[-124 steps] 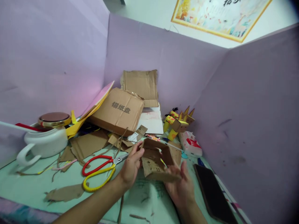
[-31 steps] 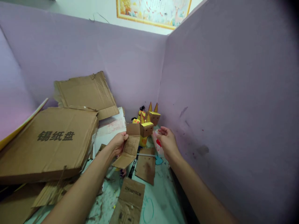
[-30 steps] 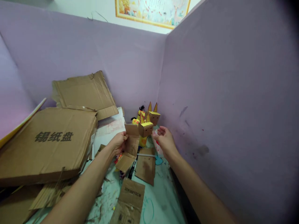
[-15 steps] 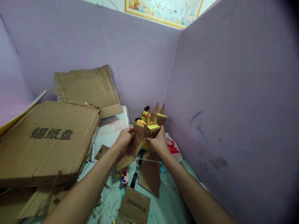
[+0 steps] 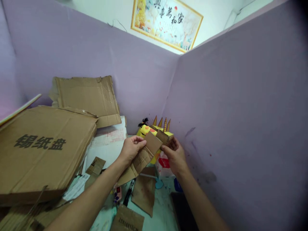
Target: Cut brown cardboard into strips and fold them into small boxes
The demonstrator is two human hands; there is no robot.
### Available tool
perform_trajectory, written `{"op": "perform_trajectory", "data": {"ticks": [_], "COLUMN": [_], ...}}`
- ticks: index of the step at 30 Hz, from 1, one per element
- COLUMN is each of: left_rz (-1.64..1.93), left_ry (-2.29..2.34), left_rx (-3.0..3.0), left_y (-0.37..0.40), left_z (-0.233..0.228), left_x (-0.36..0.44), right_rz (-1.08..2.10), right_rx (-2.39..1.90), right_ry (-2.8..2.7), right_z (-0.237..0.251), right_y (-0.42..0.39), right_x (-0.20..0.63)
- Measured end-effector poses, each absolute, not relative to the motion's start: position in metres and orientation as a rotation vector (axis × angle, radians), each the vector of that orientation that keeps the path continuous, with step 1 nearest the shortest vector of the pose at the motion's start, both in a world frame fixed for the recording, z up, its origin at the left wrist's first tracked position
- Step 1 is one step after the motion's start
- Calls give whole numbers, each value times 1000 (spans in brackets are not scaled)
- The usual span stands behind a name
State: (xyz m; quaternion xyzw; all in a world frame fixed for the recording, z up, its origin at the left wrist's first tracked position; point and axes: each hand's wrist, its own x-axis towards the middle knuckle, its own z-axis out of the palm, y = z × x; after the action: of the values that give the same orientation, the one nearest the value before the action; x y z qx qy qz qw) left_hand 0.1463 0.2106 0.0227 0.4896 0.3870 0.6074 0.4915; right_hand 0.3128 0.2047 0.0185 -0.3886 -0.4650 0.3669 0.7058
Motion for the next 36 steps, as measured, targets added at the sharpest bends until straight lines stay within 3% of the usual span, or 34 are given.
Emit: {"op": "perform_trajectory", "data": {"ticks": [11,20,28,36], "left_rz": [1577,1628,1915,2018], "left_ry": [1023,1052,1071,1078], "left_rx": [1235,1210,974,850], "left_y": [184,178,186,134], "left_z": [37,38,43,49], "left_x": [166,164,100,60], "right_rz": [962,898,653,592], "right_rx": [-788,-770,-971,-1031], "right_ry": [-918,-1027,-1064,-1126], "right_z": [27,23,5,-21], "right_y": [172,170,200,231], "right_x": [298,295,291,263]}}
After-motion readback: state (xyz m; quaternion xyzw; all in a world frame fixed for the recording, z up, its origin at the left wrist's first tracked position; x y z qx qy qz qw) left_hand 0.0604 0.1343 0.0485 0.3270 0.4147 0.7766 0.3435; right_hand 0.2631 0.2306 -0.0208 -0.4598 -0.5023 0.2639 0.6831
